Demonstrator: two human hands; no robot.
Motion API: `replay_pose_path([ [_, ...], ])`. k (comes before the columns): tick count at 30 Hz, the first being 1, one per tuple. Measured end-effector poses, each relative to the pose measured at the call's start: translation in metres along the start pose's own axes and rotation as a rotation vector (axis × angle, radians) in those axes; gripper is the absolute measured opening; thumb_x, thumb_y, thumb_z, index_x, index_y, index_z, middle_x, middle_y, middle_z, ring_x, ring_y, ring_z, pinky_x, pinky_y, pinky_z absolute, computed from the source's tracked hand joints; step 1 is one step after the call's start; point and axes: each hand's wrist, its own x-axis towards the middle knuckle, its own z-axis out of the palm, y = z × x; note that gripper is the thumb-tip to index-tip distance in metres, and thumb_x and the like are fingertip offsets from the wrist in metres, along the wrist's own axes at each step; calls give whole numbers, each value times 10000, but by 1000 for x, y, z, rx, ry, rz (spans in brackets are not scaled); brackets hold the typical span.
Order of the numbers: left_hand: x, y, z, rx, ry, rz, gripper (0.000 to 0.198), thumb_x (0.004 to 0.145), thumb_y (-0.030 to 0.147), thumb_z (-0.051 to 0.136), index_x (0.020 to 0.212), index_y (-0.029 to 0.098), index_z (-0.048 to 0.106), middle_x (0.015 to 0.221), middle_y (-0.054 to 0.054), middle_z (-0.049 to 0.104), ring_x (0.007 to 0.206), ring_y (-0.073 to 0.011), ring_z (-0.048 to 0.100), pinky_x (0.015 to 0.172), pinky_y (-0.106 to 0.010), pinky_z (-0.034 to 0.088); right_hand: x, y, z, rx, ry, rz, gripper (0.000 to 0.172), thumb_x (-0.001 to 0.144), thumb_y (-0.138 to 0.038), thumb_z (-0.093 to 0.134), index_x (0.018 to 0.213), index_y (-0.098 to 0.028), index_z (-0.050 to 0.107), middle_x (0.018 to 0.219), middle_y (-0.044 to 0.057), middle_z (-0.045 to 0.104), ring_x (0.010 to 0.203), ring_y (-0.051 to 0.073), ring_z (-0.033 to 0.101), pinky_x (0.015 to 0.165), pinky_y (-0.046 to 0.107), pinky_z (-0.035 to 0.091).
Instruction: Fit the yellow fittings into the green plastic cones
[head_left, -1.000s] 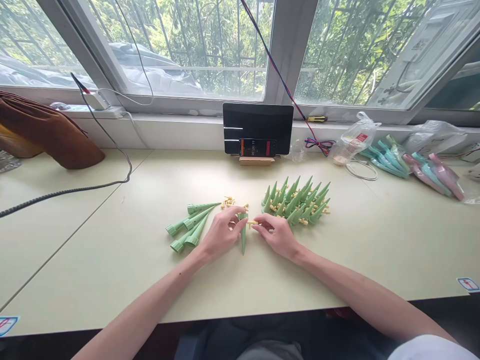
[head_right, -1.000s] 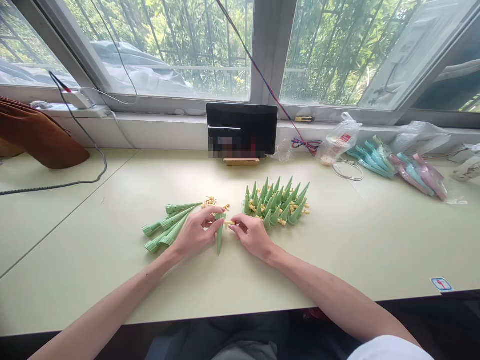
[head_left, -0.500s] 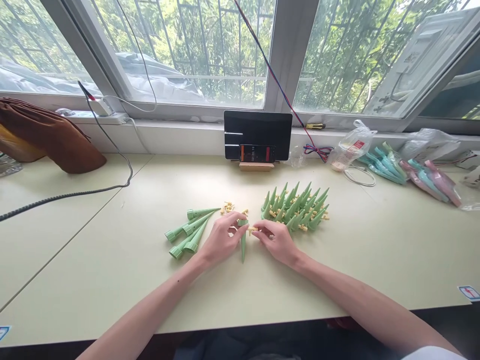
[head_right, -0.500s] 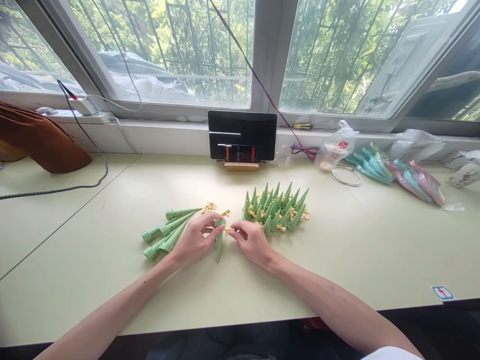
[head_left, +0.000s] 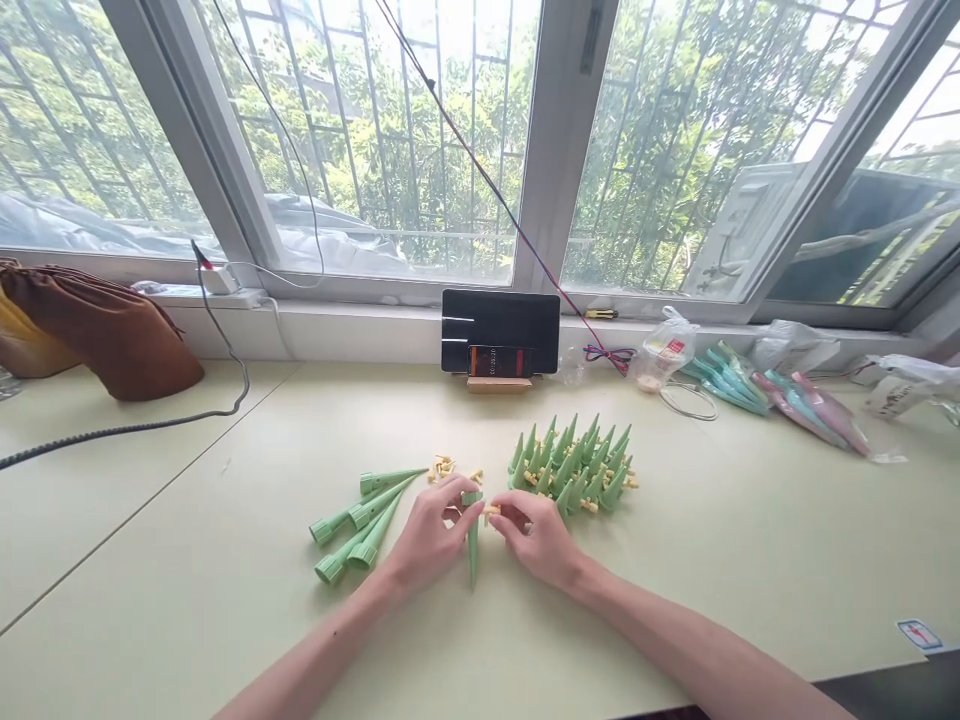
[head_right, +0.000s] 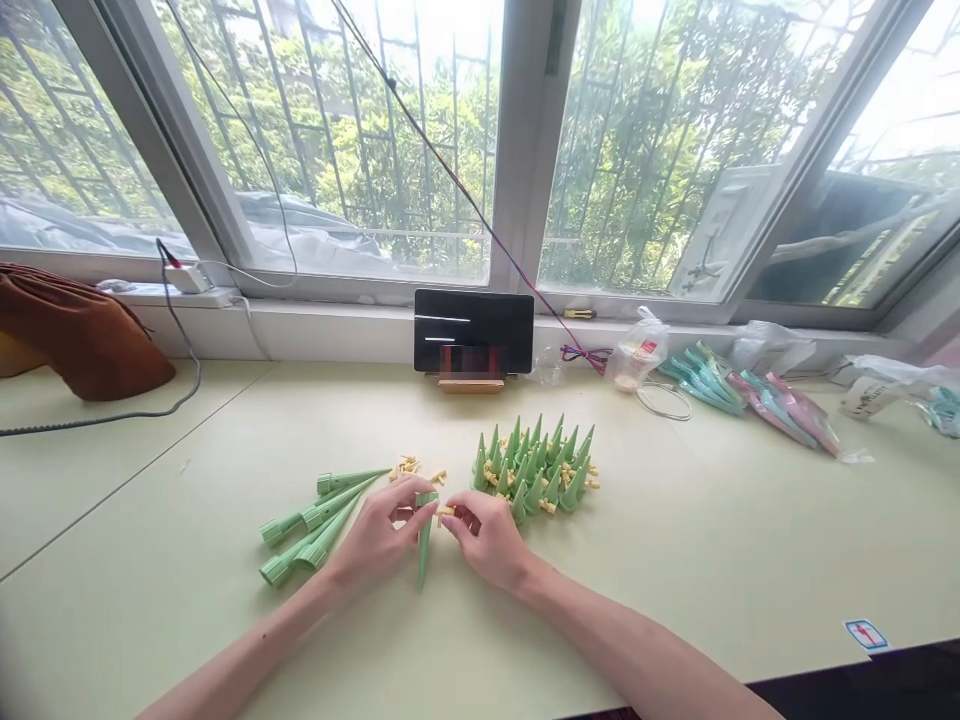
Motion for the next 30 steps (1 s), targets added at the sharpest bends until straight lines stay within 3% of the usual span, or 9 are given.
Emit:
replay_pose_path([
  [7, 1, -1, 1, -1, 9, -4, 200, 924, 370, 527, 910, 197, 627, 887, -32, 607, 728, -140, 567, 630, -260, 560, -1, -1, 0, 31, -24, 9, 166, 932, -286, 549, 878, -157, 638, 683, 3, 569, 587, 118, 464, 563, 248, 381],
  [15, 1, -5, 2, 7, 5, 30, 180, 932, 350, 531, 921, 196, 623, 914, -33, 617, 729, -128, 568, 665, -258, 561, 0, 0, -1, 17, -27, 12, 231, 951, -323, 531, 822, -156, 623, 626, -23, 493, 554, 102, 371, 533, 247, 316],
  [30, 1, 1, 2, -22, 0, 39, 139, 912, 316, 559, 892, 197, 629, 941, -31, 617, 712, -118, 574, 616, -237, 577, 0, 3, -3, -17, -35, 4, 371, 974, -325, 466, 636, -172, 481, 577, -40, 399, 545, 97, 327, 531, 250, 278],
])
